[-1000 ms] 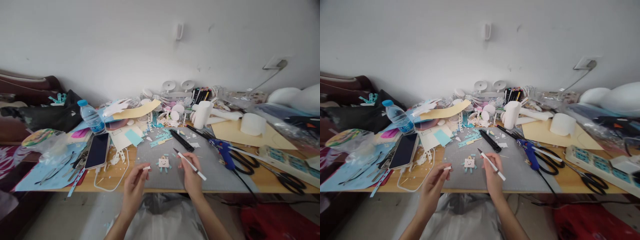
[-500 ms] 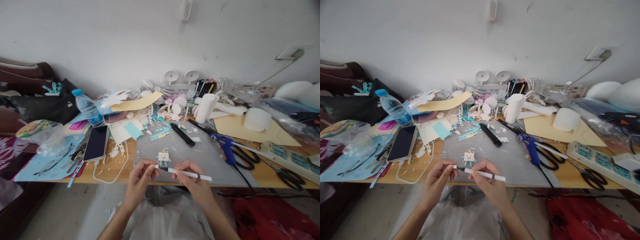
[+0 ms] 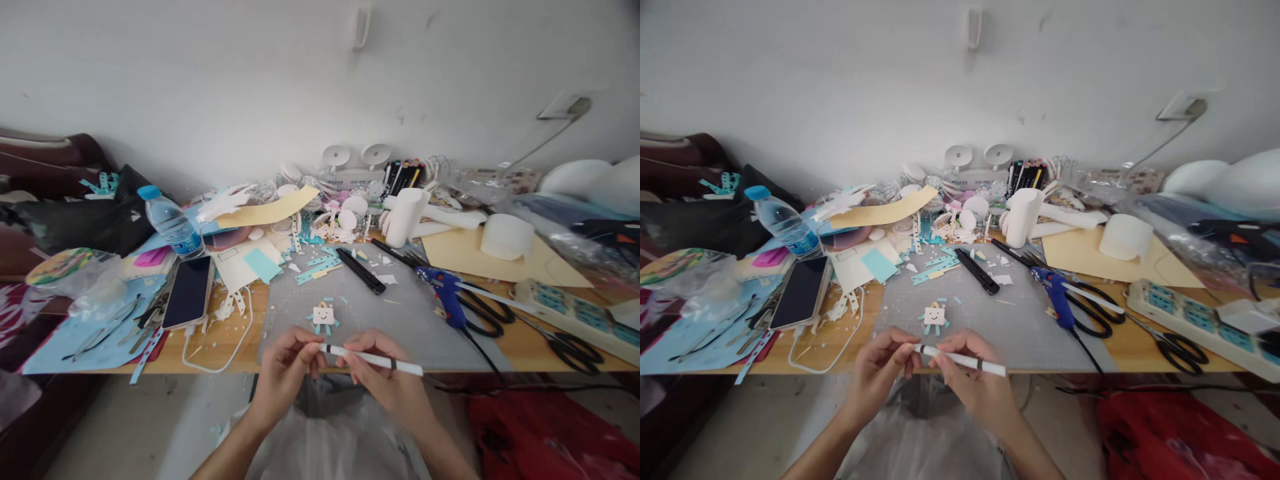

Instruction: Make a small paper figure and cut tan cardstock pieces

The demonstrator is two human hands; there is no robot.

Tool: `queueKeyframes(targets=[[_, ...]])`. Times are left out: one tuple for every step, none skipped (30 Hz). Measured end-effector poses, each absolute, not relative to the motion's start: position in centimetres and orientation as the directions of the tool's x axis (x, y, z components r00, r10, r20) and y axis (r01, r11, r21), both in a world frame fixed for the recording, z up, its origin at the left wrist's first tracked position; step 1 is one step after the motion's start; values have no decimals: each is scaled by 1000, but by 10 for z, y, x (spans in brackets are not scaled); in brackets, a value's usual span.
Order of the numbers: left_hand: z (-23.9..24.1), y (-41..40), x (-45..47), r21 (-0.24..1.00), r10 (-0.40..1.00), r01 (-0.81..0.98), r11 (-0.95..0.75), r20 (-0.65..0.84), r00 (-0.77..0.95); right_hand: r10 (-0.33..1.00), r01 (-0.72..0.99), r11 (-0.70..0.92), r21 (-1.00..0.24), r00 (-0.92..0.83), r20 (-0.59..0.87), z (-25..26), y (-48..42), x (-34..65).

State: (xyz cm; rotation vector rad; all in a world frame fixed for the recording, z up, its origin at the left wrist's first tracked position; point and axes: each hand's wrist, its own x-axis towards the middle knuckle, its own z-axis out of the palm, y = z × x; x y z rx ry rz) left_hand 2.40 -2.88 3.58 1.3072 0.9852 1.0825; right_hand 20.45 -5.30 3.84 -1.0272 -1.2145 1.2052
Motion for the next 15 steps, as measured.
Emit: queueKeyframes(targets=[[36, -28, 24, 999, 969, -35, -37, 45, 243, 991, -97, 126, -987, -30, 130, 38, -55, 204], [36, -27, 24, 999, 965, -18, -42, 45, 259, 990, -82, 139, -987, -19, 141, 37, -58, 203], [36, -25, 23, 999, 959, 3, -50, 47, 279, 989, -64, 146, -987, -6, 147, 34, -59, 201], [37, -20, 23, 998, 952, 29, -63, 51, 302, 989, -47, 148, -988, 8, 148, 32, -60, 200], [38, -15, 21, 995, 943, 61, -82, 57, 329, 989, -27, 146, -989, 24, 146, 29, -59, 199], [40, -7, 19, 989, 932, 101, -109, 66, 357, 989, -4, 145, -989, 43, 145, 26, -57, 199], [41, 2, 17, 978, 920, 148, -144, 78, 383, 986, 19, 152, -988, 69, 153, 24, -54, 199], [42, 11, 15, 962, 909, 201, -185, 90, 406, 980, 47, 165, -985, 102, 169, 22, -50, 201], [43, 21, 12, 938, 900, 259, -229, 103, 424, 971, 83, 181, -980, 145, 192, 21, -46, 205], [43, 31, 10, 909, 894, 318, -270, 114, 433, 954, 129, 202, -971, 199, 225, 21, -42, 210], [43, 39, 7, 874, 890, 377, -306, 122, 439, 929, 183, 222, -958, 260, 265, 21, -37, 217], [42, 46, 5, 838, 888, 432, -334, 126, 443, 896, 238, 236, -942, 321, 306, 21, -33, 225], [40, 52, 4, 802, 884, 480, -357, 123, 451, 855, 290, 243, -925, 386, 346, 21, -29, 233], [37, 56, 3, 767, 878, 520, -376, 115, 464, 818, 334, 239, -912, 436, 374, 20, -26, 242], [35, 58, 3, 736, 870, 551, -393, 104, 482, 792, 363, 230, -903, 469, 391, 18, -23, 250]])
